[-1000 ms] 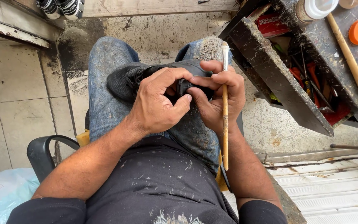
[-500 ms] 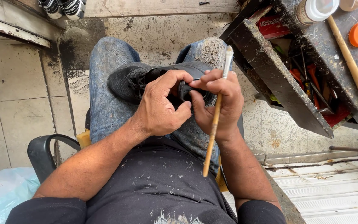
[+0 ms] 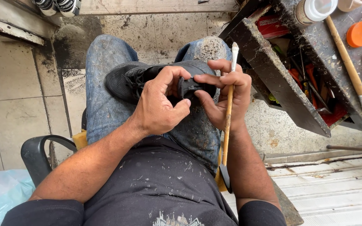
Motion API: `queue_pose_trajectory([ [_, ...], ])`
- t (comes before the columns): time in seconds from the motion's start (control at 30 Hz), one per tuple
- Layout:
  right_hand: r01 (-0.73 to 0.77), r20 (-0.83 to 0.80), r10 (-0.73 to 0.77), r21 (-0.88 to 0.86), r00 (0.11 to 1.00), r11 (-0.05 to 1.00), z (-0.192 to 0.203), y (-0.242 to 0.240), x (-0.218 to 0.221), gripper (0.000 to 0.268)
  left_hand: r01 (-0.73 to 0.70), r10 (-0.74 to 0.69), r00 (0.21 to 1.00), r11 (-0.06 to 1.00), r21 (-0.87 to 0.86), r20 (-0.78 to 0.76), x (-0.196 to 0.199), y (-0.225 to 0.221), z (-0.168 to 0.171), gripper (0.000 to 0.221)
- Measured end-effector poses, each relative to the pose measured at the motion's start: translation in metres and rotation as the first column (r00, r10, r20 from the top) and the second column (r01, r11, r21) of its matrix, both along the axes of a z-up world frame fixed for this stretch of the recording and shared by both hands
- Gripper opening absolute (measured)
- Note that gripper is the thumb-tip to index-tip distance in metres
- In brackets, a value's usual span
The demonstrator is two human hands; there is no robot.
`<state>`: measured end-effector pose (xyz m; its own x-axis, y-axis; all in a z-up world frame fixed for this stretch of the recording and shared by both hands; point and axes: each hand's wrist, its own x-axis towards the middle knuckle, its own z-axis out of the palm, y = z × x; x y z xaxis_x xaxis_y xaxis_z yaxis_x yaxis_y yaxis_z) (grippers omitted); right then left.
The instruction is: Apply glue or paint to the soles and edges of sneakers using a brush
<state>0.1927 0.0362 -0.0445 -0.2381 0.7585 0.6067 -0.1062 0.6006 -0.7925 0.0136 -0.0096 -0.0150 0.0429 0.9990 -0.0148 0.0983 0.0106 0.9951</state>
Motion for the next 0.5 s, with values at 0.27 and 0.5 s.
queue_pose_trajectory([
  [0.27, 0.010, -0.056, -0.012, -0.032, 0.998, 0.999, -0.017, -0.001, 0.003, 0.045, -0.026, 0.028, 0.998, 0.999, -0.031, 0.057, 0.002, -0.002, -0.009, 0.044],
  [0.5, -0.022, -0.065, 0.018, -0.067, 0.998, 0.998, -0.017, 0.004, 0.003, 0.048, -0.037, 0.037, 0.999, 0.999, 0.001, 0.032, 0.002, -0.002, -0.010, 0.044],
])
